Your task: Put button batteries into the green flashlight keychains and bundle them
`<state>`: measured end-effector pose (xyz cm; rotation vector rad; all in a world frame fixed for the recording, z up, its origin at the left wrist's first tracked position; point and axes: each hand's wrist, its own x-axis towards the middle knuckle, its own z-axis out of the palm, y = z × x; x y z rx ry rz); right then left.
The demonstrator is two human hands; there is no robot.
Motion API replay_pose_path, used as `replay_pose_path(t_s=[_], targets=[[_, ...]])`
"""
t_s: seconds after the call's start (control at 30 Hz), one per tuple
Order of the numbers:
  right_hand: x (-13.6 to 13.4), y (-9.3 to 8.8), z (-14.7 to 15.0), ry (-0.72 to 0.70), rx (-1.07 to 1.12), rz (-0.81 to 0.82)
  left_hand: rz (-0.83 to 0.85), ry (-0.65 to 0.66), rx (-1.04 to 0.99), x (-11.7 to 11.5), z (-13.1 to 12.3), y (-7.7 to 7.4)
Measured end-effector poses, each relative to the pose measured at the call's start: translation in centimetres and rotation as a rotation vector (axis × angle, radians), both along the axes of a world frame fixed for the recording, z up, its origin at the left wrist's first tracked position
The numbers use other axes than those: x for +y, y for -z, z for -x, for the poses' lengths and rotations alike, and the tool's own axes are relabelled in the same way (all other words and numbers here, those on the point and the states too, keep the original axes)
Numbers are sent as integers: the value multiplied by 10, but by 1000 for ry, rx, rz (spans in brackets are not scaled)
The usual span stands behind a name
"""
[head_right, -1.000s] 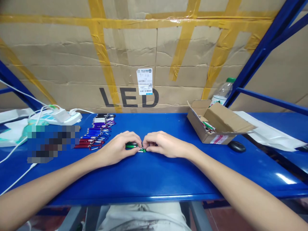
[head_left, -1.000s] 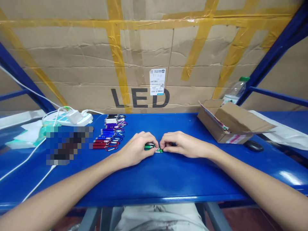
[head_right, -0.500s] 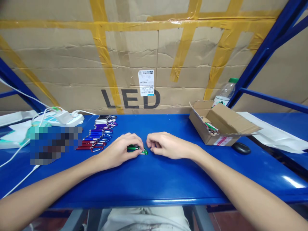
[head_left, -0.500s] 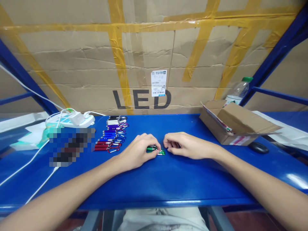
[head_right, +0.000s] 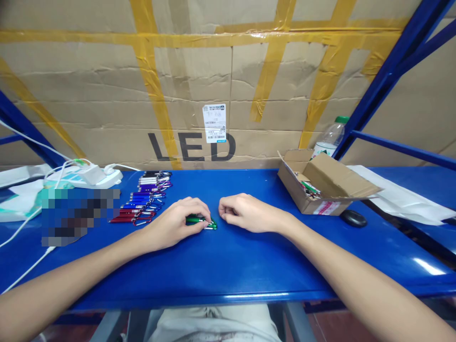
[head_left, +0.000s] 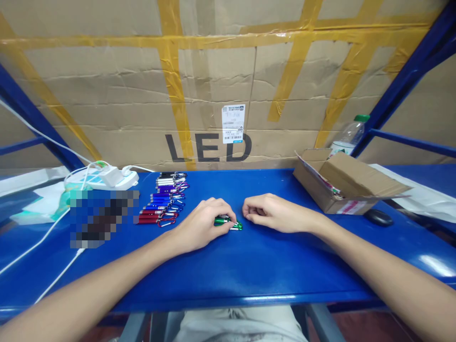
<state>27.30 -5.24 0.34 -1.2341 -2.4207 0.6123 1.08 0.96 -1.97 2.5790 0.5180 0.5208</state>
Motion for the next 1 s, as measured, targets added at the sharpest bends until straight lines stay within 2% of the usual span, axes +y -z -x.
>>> replay_pose_path(t_s=[0.33, 0.5, 0.63, 0.83, 1.0], targets=[[3, 3, -7, 117, -196, -109, 34, -26, -30, 0, 2, -5], [3, 1, -10, 218, -342, -154, -1, -77, 58, 1, 10, -12], [3, 2, -12, 272, -452, -159, -58, -66, 180, 5, 18, -19], [2, 0, -12, 315, -518, -174, -49, -46, 225, 13, 27, -27], [2, -1, -10, 339, -532, -180, -15, -44, 195, 15, 25, -25]])
